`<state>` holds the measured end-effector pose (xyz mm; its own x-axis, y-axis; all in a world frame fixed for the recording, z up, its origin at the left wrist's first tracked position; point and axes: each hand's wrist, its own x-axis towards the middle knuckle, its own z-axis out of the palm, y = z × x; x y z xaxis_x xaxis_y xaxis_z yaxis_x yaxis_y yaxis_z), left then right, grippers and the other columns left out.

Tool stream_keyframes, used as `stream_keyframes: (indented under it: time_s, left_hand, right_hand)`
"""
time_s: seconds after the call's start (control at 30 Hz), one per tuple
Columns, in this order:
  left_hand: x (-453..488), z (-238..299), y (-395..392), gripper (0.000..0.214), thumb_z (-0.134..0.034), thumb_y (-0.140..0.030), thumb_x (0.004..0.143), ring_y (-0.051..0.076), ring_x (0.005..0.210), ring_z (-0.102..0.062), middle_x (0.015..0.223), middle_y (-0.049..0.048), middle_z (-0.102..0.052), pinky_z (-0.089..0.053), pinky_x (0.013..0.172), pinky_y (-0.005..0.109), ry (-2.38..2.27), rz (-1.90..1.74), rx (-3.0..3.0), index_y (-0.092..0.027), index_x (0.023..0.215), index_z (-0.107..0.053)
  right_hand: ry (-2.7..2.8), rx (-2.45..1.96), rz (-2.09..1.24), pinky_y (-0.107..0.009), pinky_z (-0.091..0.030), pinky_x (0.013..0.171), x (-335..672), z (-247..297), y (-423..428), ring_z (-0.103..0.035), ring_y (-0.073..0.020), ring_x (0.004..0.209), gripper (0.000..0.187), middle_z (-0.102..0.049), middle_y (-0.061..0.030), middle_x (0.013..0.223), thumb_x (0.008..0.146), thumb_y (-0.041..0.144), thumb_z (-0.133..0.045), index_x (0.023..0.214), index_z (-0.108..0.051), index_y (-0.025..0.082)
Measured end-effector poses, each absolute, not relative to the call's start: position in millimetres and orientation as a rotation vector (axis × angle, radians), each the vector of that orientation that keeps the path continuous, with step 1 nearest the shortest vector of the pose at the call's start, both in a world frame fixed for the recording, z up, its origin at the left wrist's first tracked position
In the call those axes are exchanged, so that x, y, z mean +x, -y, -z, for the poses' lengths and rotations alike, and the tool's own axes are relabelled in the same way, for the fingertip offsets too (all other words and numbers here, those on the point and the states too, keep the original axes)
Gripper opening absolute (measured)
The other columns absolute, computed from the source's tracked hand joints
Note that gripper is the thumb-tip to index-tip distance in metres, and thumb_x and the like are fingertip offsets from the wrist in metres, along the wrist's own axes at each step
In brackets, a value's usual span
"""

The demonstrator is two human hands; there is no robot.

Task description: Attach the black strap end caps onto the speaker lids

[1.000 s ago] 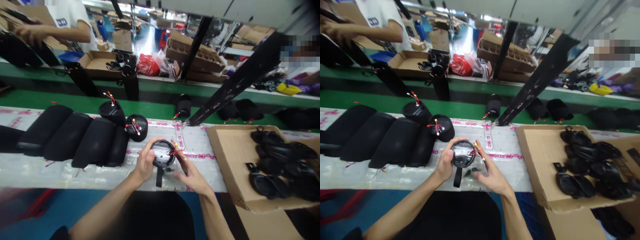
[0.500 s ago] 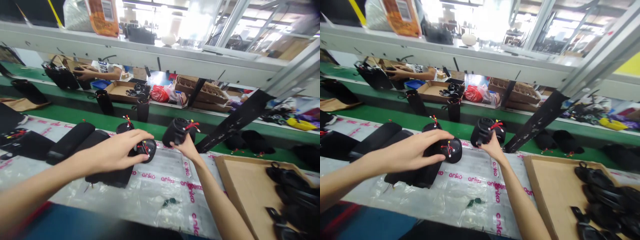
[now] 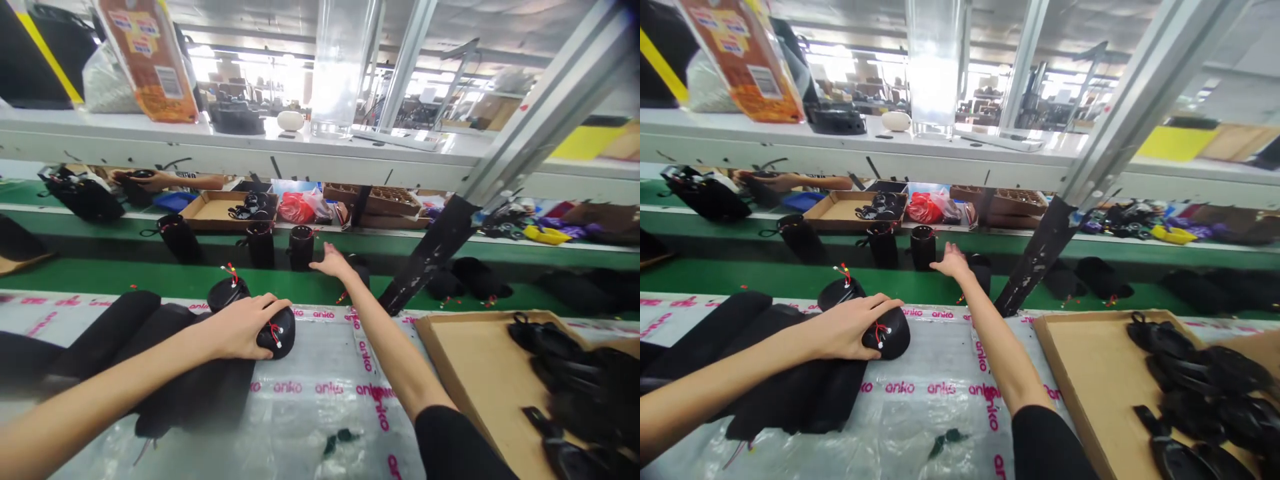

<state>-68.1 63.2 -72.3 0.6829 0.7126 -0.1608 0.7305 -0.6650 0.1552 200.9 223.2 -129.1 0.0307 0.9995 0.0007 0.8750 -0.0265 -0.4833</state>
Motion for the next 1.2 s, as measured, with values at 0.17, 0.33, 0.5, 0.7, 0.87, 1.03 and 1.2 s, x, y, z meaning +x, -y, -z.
stream_keyframes:
  time_s: [0.17, 0.33, 0.5, 0.7, 0.87, 1.03, 1.2]
  left_hand:
    - [-72.5, 70.5, -65.1, 0.110, -0.090, -0.041, 0.078, 0.043, 0.144, -0.063, 0.169, 0.0220, -0.048, -0.053, 0.119, 0.052, -1.131, 0.102, 2.632, -0.021, 0.172, -0.035]
    - [-74.7, 30.2, -32.6, 0.086, -0.073, -0.056, 0.098, 0.039, 0.160, -0.048, 0.181, 0.0131, -0.033, -0.045, 0.130, 0.052, -1.114, -0.228, 2.564, -0.032, 0.172, -0.036]
    - [-45.8, 12.5, 34.5, 0.071, -0.070, -0.042, 0.103, 0.033, 0.155, -0.055, 0.175, 0.0053, -0.045, -0.053, 0.125, 0.047, -0.973, -0.638, 2.477, -0.041, 0.168, -0.039]
    - [1.9, 81.2, 31.2, 0.117, -0.097, -0.053, 0.076, 0.041, 0.163, -0.042, 0.176, 0.0172, -0.042, -0.036, 0.135, 0.062, -0.849, -0.573, 2.113, -0.028, 0.172, -0.033]
    - [14.7, 140.3, 34.4, 0.104, -0.096, -0.060, 0.072, 0.046, 0.147, -0.061, 0.157, 0.0147, -0.065, -0.046, 0.126, 0.063, -0.554, -0.333, 1.632, -0.028, 0.161, -0.054]
    - [25.1, 195.7, 67.6, 0.119, -0.097, -0.057, 0.073, 0.045, 0.153, -0.053, 0.164, 0.0228, -0.052, -0.042, 0.128, 0.061, -0.857, -0.791, 1.371, -0.025, 0.167, -0.031]
    - [32.9, 217.4, 73.7, 0.113, -0.083, -0.062, 0.087, 0.043, 0.164, -0.037, 0.175, 0.0238, -0.036, -0.033, 0.134, 0.064, -0.877, -0.902, 1.538, -0.026, 0.170, -0.015]
  right_hand:
    - [1.714, -2.326, -0.369, -0.075, -0.044, 0.114, 244.1, 138.6, -179.2, -0.043, -0.0588, 0.154, 0.107, -0.021, -0.0355, 0.176, 0.093, 0.052, -0.080, 0.176, -0.021, 0.018]
    - [1.808, -2.300, -0.414, -0.059, -0.052, 0.111, 257.9, 124.3, -145.1, -0.061, -0.0524, 0.141, 0.105, -0.036, -0.0383, 0.163, 0.092, 0.037, -0.079, 0.174, -0.020, 0.007]
    - [2.144, -1.933, -0.556, -0.042, -0.054, 0.114, 274.9, 80.0, -82.7, -0.068, -0.0366, 0.133, 0.104, -0.057, -0.0236, 0.151, 0.080, 0.036, -0.088, 0.168, -0.038, 0.014]
    - [2.821, -1.081, -0.562, -0.049, -0.059, 0.108, 272.9, 25.2, 56.6, -0.069, -0.0358, 0.129, 0.072, -0.067, -0.0141, 0.145, 0.080, 0.024, -0.090, 0.147, -0.064, 0.024]
    - [2.607, -0.992, -0.392, -0.050, -0.047, 0.127, 293.6, 22.7, 107.4, -0.053, -0.0325, 0.153, 0.069, -0.057, -0.0111, 0.164, 0.096, 0.020, -0.078, 0.159, -0.053, 0.029]
    - [1.652, -1.139, -0.776, -0.058, -0.041, 0.132, 310.5, 116.4, 102.2, -0.047, -0.0328, 0.161, 0.084, -0.047, -0.0107, 0.174, 0.100, 0.048, -0.075, 0.172, -0.032, 0.037]
    - [1.298, -1.002, -1.220, -0.060, -0.028, 0.138, 243.4, 216.7, 105.7, -0.035, -0.0344, 0.168, 0.089, -0.035, -0.0103, 0.182, 0.101, 0.067, -0.063, 0.175, -0.027, 0.033]
